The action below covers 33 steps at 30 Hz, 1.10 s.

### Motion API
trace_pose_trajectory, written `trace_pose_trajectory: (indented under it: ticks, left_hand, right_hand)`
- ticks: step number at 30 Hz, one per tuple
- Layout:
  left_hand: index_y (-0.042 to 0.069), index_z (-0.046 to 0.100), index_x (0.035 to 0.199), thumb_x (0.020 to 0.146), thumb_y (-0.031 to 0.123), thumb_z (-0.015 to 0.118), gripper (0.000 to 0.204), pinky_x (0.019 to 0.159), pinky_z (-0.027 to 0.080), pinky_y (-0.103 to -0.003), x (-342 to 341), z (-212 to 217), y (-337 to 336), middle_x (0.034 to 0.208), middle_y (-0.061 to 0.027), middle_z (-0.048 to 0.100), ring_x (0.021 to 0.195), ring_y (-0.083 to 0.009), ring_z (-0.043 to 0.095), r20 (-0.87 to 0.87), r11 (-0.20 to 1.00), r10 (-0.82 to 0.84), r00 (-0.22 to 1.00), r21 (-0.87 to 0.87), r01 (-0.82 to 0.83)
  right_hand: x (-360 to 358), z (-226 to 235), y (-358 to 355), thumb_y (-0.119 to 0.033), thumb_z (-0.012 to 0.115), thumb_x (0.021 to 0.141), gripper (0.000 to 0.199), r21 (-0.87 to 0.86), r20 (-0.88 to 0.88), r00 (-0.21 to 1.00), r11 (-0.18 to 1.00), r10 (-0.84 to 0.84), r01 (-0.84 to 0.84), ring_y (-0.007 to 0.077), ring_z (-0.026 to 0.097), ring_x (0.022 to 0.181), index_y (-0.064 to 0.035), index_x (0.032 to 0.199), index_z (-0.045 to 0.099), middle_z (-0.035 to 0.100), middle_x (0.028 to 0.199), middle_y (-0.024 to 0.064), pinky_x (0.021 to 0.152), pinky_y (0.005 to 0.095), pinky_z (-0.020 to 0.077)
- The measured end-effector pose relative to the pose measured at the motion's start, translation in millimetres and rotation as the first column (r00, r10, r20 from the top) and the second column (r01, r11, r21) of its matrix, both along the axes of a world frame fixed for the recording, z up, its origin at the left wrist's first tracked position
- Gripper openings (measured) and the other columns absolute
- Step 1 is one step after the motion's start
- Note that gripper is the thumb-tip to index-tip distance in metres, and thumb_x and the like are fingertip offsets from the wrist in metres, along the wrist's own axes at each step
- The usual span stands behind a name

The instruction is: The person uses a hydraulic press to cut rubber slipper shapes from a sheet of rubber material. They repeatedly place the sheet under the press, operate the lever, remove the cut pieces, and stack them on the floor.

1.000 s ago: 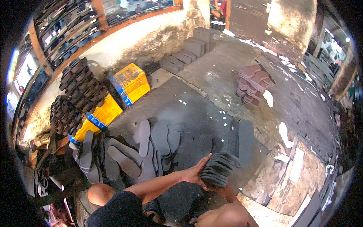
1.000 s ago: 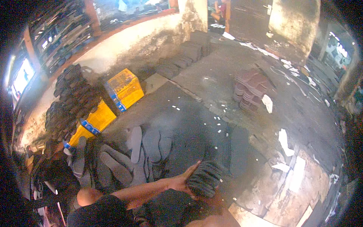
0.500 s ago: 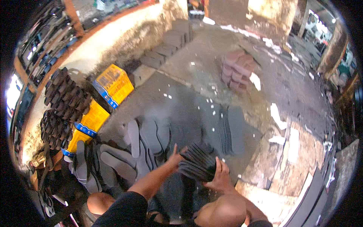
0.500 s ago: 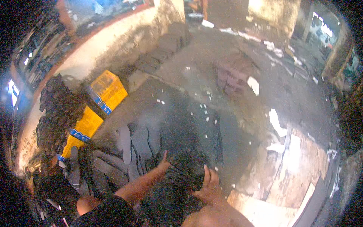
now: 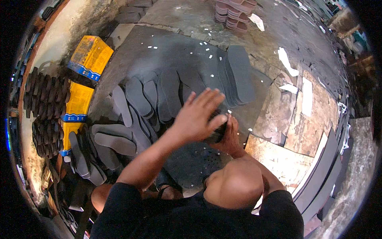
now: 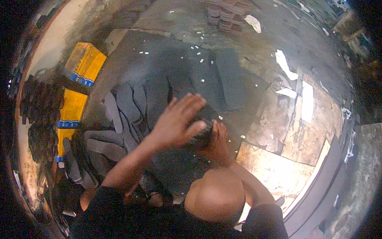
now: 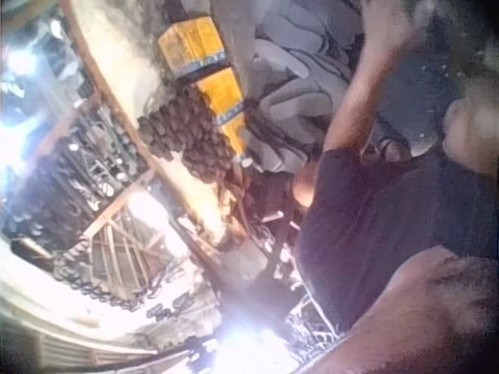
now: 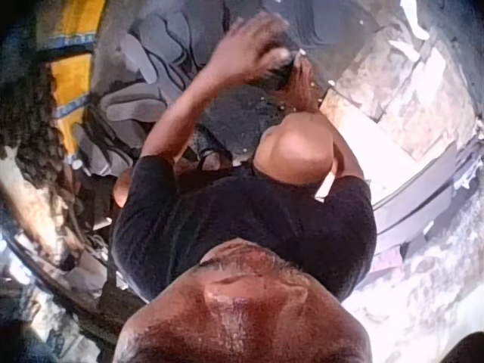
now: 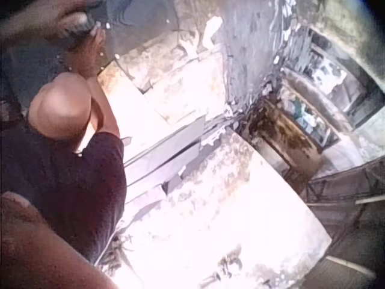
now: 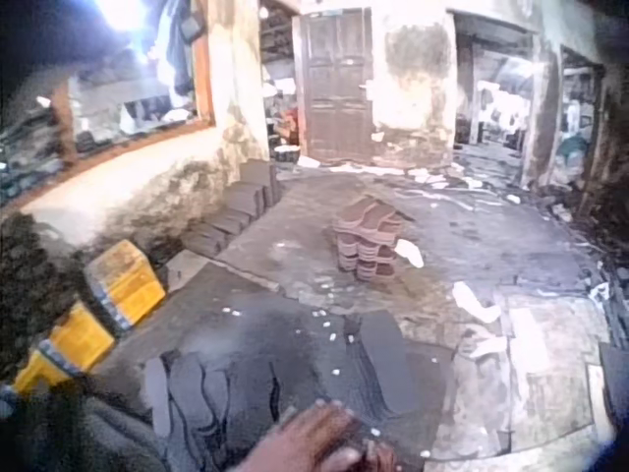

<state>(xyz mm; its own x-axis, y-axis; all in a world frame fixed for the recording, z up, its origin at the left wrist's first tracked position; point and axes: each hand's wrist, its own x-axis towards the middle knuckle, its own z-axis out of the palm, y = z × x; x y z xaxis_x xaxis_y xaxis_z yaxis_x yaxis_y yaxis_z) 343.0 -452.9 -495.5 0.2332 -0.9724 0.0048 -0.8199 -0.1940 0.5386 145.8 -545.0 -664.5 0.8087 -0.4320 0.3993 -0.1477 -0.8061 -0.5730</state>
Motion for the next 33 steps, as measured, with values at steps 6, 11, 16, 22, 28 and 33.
trace_pose_trajectory:
  ticks: [6, 11, 16, 22, 28, 33]
  left_hand:
    - [0.005, 0.050, 0.147, 0.106, 0.044, 0.049, 0.057, 0.125, 0.021, -0.055, -4.5, -67.9, 33.7, 0.156, -0.0218, 0.042, 0.153, -0.0415, 0.027, -0.150, 0.985, 0.155, 0.977, -0.050, -0.164]
    - [0.004, 0.042, 0.154, 0.109, 0.035, 0.048, 0.055, 0.125, 0.023, -0.049, 14.6, -177.5, 88.0, 0.159, -0.0209, 0.040, 0.153, -0.0422, 0.028, -0.225, 0.951, 0.282, 0.933, 0.195, -0.240]
    - [0.007, 0.031, 0.161, 0.110, 0.029, 0.043, 0.057, 0.124, 0.026, -0.045, 136.6, -137.9, 88.2, 0.166, -0.0171, 0.030, 0.153, -0.0329, 0.029, 0.102, 0.805, 0.529, 0.842, -0.375, -0.460]
    - [0.003, 0.035, 0.155, 0.108, 0.041, 0.055, 0.063, 0.108, 0.041, -0.038, 151.2, -49.4, 70.2, 0.131, -0.0163, 0.059, 0.122, -0.0271, 0.055, -0.510, 0.330, 0.751, 0.420, -0.261, -0.907]
    - [0.003, 0.030, 0.157, 0.101, 0.047, 0.066, 0.080, 0.111, 0.039, -0.044, 92.3, -122.8, 56.0, 0.138, -0.0205, 0.054, 0.130, -0.0313, 0.052, -0.657, 0.397, 0.693, 0.298, 0.002, -0.918]
    - [0.003, 0.029, 0.158, 0.098, 0.057, 0.064, 0.087, 0.113, 0.038, -0.048, 64.7, -130.1, 27.9, 0.148, -0.0251, 0.049, 0.139, -0.0365, 0.047, -0.672, 0.530, 0.661, 0.335, 0.102, -0.842]
  right_hand:
    - [3.1, -1.5, 1.9, -0.051, 0.090, 0.067, 0.130, -0.071, -0.282, 0.958, 0.995, 0.043, -0.066, 0.0482, 0.036, 0.140, 0.0019, 0.161, 0.015, 0.032, 0.153, 0.0288, 0.117, 0.0636, 0.0260]
    - [17.3, 9.2, 11.8, -0.053, 0.092, 0.059, 0.139, -0.092, -0.639, 0.758, 0.966, 0.129, -0.242, 0.0435, 0.036, 0.141, -0.0004, 0.163, 0.016, 0.039, 0.146, 0.0258, 0.120, 0.0596, 0.0233]
    - [46.2, 116.0, -25.8, -0.059, 0.092, 0.061, 0.143, 0.317, -0.698, 0.695, 0.944, 0.172, 0.085, 0.0484, 0.036, 0.143, 0.0005, 0.163, 0.013, 0.035, 0.154, 0.0332, 0.121, 0.0550, 0.0232]
    - [69.7, 224.7, -183.8, -0.058, 0.084, 0.076, 0.103, 0.928, -0.297, 0.941, 0.280, 0.160, 0.245, 0.0350, 0.048, 0.141, -0.0013, 0.153, 0.045, 0.048, 0.154, 0.0235, 0.118, 0.0454, 0.0369]
    - [95.1, 179.4, -222.5, -0.062, 0.076, 0.084, 0.098, 0.931, -0.335, 0.940, 0.173, 0.056, 0.322, 0.0338, 0.056, 0.133, -0.0013, 0.154, 0.043, 0.052, 0.150, 0.0234, 0.107, 0.0459, 0.0493]
    - [97.8, 170.9, -231.5, -0.067, 0.075, 0.083, 0.100, 0.925, -0.372, 0.916, 0.145, 0.151, 0.352, 0.0330, 0.054, 0.136, -0.0037, 0.154, 0.044, 0.051, 0.153, 0.0189, 0.113, 0.0444, 0.0431]
